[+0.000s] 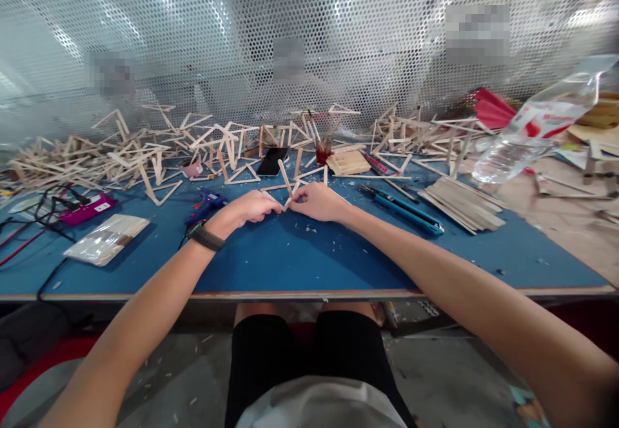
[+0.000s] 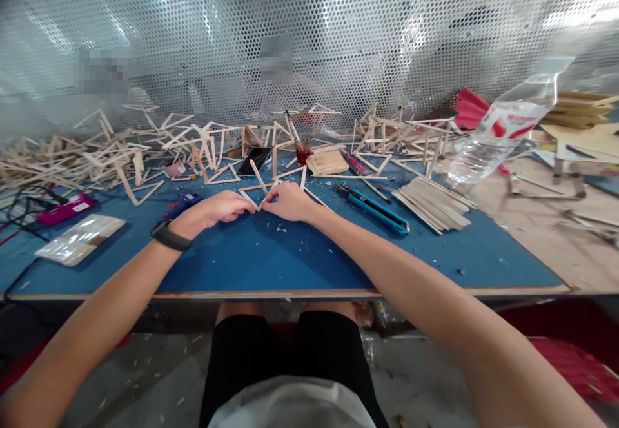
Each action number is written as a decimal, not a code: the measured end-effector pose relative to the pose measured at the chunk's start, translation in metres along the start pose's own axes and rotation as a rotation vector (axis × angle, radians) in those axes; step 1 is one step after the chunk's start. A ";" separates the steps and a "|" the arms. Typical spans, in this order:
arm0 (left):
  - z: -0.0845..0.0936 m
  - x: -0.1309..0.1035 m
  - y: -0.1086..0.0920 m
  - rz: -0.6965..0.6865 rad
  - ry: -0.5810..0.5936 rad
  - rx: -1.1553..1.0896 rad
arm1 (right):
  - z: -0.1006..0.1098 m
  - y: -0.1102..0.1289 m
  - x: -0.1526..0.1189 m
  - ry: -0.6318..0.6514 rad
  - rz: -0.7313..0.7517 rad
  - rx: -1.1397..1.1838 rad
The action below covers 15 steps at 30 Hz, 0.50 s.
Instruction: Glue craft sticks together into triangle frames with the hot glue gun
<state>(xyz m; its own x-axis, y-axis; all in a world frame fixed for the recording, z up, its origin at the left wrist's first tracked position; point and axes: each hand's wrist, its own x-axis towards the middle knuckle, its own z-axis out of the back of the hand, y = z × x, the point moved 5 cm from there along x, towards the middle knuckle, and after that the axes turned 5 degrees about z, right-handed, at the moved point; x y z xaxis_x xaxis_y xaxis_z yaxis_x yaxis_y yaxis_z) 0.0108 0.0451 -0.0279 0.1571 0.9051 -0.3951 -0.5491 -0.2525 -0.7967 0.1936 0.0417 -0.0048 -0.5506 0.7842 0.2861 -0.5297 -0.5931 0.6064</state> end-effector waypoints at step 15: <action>-0.003 -0.004 -0.008 0.007 0.001 -0.003 | 0.001 0.001 0.001 -0.010 -0.003 -0.008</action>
<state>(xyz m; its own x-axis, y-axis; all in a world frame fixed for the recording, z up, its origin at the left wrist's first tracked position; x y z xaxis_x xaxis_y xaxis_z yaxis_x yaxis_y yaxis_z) 0.0172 0.0421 -0.0211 0.1544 0.9031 -0.4007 -0.5478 -0.2593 -0.7954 0.1929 0.0418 -0.0029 -0.5428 0.7876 0.2917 -0.5364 -0.5923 0.6012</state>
